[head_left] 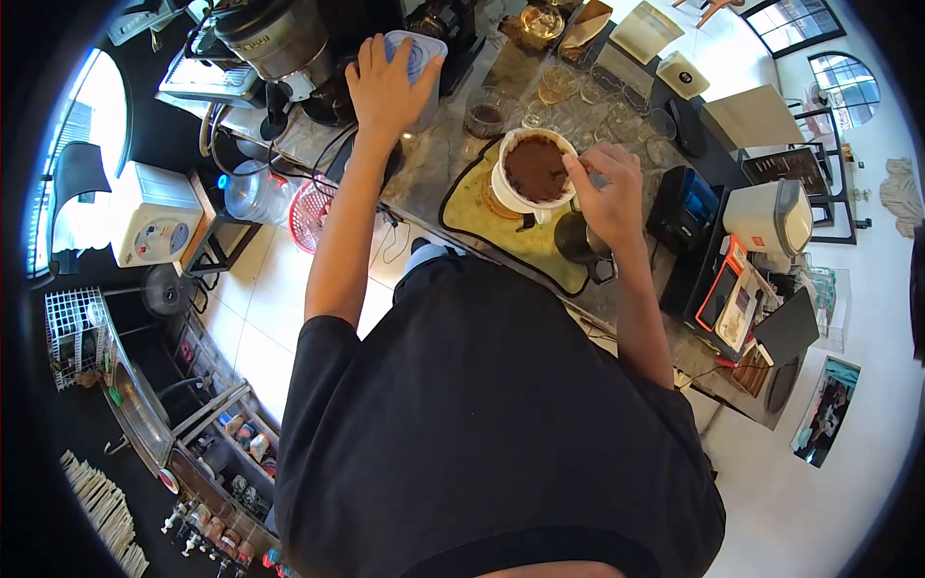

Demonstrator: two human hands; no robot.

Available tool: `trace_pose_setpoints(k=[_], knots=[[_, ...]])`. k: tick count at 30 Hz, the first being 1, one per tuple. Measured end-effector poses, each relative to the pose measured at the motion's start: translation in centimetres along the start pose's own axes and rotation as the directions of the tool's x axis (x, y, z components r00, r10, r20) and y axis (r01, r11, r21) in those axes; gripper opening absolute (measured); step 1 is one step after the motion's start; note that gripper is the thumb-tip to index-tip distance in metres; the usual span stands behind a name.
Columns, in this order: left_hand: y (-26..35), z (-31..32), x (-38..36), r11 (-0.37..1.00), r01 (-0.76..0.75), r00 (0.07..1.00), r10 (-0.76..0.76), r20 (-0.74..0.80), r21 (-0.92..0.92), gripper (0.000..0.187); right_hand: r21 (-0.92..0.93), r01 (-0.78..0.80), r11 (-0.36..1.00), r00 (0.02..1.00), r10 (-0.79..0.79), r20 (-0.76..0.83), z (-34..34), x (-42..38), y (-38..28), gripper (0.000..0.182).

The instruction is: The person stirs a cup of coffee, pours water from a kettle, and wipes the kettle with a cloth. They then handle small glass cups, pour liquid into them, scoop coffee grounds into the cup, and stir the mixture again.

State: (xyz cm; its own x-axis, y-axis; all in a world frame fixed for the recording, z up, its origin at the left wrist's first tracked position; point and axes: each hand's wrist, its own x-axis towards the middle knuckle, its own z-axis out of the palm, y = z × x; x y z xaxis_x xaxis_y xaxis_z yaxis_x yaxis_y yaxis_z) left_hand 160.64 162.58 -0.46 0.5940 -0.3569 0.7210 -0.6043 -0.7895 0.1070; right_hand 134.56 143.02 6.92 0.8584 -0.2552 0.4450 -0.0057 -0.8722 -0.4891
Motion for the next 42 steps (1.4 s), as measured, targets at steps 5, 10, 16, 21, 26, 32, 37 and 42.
trace_pose_setpoints(k=[5, 10, 16, 21, 26, 32, 37, 42], knots=[[-0.1, 0.5, -0.4, 0.996, 0.029, 0.999, -0.026, 0.047, -0.081, 0.062, 0.123, -0.015, 0.992, 1.0, 0.014, 0.013, 0.3, 0.6, -0.3, 0.023], [-0.6, -0.1, 0.9, 1.0, -0.023, 0.992, 0.025, 0.127, -0.022, 0.065, 0.003, 0.01, 1.0, 0.998, -0.01, -0.057, 1.1, 0.9, 0.8, 0.026], [0.4, -0.2, 2.8, 0.992, -0.033, 0.949, -0.006, 0.315, 0.119, 0.071, 0.134, -0.03, 0.991, 0.997, 0.021, 0.069, 1.8, 1.1, 1.9, 0.029], [0.7, 0.1, 2.8, 0.99, -0.014, 0.947, -0.032, 0.32, 0.14, 0.071, 0.019, 0.083, 0.996, 0.996, -0.083, -0.016, 1.7, 1.5, 1.8, 0.027], [0.7, 0.8, 2.0, 0.998, 0.022, 0.974, -0.036, 0.226, 0.067, 0.07, 0.04, 0.115, 0.993, 0.993, -0.114, -0.018, 2.2, 1.0, 1.8, 0.029], [1.0, 0.5, 1.9, 0.994, 0.047, 0.967, -0.07, 0.246, 0.098, 0.07, -0.048, 0.057, 0.997, 0.998, -0.058, -0.014, 2.1, 1.0, 2.2, 0.029], [1.0, 0.3, 2.3, 0.994, 0.045, 0.954, -0.072, 0.292, 0.1, 0.071, 0.061, 0.045, 0.997, 0.998, -0.043, -0.036, 2.2, 1.2, 2.4, 0.031], [1.3, 0.3, 1.7, 0.996, 0.054, 0.966, -0.071, 0.248, 0.076, 0.075, -0.004, 0.006, 1.0, 0.999, -0.006, -0.047, 1.4, 1.1, 2.4, 0.031]])
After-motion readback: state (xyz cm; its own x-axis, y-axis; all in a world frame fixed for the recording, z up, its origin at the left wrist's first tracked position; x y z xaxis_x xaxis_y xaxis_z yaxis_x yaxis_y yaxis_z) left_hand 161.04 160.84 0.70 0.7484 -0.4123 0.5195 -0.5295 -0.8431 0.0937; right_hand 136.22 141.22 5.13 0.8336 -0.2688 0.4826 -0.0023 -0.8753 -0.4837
